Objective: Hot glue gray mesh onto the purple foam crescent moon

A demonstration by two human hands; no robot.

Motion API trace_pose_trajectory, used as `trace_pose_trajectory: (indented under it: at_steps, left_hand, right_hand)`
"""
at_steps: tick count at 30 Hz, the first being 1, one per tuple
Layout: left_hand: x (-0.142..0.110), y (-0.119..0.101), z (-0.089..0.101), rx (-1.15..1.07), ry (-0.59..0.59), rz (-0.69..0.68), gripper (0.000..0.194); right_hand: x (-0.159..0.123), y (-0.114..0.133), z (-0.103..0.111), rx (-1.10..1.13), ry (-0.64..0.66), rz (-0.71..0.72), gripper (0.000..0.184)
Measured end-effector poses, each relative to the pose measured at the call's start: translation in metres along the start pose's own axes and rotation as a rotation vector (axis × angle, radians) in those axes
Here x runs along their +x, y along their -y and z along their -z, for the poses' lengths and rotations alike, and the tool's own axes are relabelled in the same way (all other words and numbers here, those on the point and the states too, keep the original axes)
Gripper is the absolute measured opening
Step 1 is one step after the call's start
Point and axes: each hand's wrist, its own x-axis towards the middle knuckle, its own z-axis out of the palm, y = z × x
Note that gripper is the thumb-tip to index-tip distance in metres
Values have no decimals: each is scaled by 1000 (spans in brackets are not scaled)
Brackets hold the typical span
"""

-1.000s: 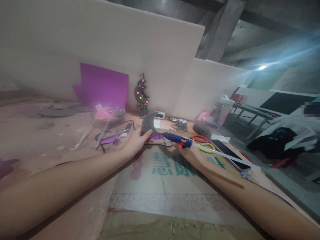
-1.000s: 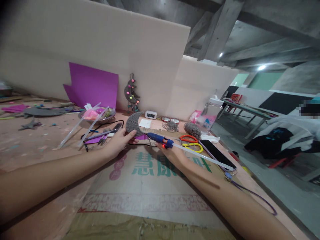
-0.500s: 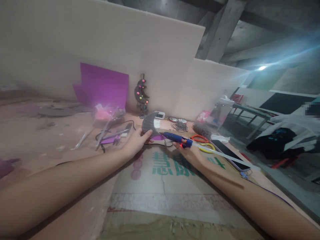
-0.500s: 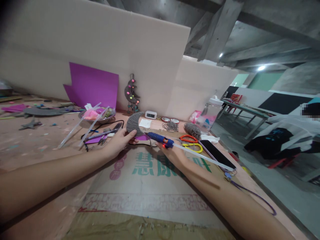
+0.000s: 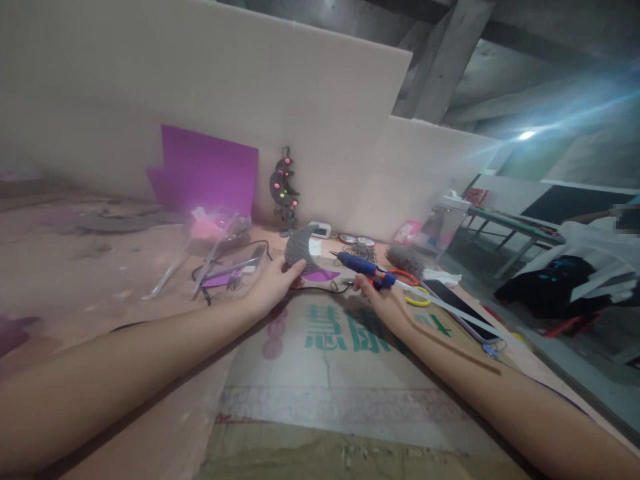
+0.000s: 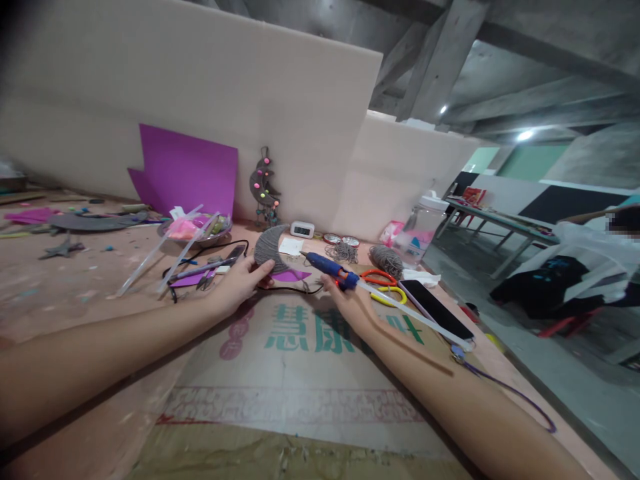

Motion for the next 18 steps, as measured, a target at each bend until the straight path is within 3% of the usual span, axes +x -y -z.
trace_pose_trajectory:
  at_steps: [5,10,15,18]
  left_hand:
    - [0,2,0,74,7,-21,41]
    - [-2,-1,-2,96,17,-39,39]
    - [-4,-3,-4,59,25,-19,35]
    - [-5,-2,-4,51,19,-16,33]
  right_hand:
    - [8,-6,1,65,-16,-67,46]
    - [20,-6,3,149,-4,-54,38]
    - [55,-12,3,57,-90,-130,48]
    - [83,-19,-5,6,-2,-116,42]
